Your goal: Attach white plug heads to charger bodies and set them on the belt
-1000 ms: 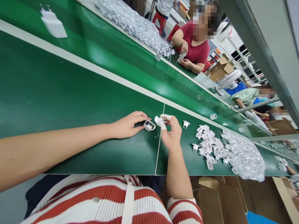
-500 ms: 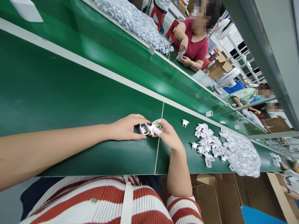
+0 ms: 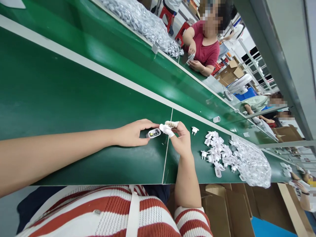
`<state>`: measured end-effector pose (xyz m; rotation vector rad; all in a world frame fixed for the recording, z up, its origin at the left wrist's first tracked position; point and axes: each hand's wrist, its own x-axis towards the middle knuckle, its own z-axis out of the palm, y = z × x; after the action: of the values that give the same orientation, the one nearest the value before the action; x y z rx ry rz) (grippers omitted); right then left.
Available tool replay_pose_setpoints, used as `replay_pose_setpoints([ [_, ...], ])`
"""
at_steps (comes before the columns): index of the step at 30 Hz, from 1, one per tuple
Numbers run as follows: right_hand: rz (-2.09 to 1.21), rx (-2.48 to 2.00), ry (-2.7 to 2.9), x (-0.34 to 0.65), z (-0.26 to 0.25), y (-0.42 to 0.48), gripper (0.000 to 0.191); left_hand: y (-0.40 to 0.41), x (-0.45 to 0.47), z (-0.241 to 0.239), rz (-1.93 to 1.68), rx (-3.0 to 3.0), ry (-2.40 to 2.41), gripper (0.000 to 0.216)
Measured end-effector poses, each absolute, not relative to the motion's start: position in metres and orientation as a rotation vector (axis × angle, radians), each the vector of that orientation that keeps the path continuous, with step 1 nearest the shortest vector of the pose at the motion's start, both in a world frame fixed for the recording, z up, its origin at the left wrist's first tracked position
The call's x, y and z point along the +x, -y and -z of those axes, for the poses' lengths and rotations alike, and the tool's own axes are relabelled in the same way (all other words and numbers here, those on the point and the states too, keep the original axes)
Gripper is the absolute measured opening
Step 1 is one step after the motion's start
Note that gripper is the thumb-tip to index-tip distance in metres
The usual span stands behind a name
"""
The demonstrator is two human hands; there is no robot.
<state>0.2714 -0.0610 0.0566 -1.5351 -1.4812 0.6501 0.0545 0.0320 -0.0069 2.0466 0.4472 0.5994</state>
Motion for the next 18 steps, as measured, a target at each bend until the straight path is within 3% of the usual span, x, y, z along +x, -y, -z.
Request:
replay_pose_setpoints([
  [3, -0.459, -1.493, 1.648, 0.270, -0.059, 0.064, 0.016, -0.032, 0.055, 0.008, -0.645, 2.026, -0.529, 0.073],
  [8, -0.307, -1.376, 1.869, 0.260, -0.051, 0.065, 0.018, -0.033, 0.059, 0.010, -0.678, 2.034, -0.482, 0.037],
  [18, -0.221, -1.413, 2.073, 0.253, -0.044, 0.064, 0.025, -0.034, 0.062, 0.014, -0.732, 2.033, -0.455, 0.027],
])
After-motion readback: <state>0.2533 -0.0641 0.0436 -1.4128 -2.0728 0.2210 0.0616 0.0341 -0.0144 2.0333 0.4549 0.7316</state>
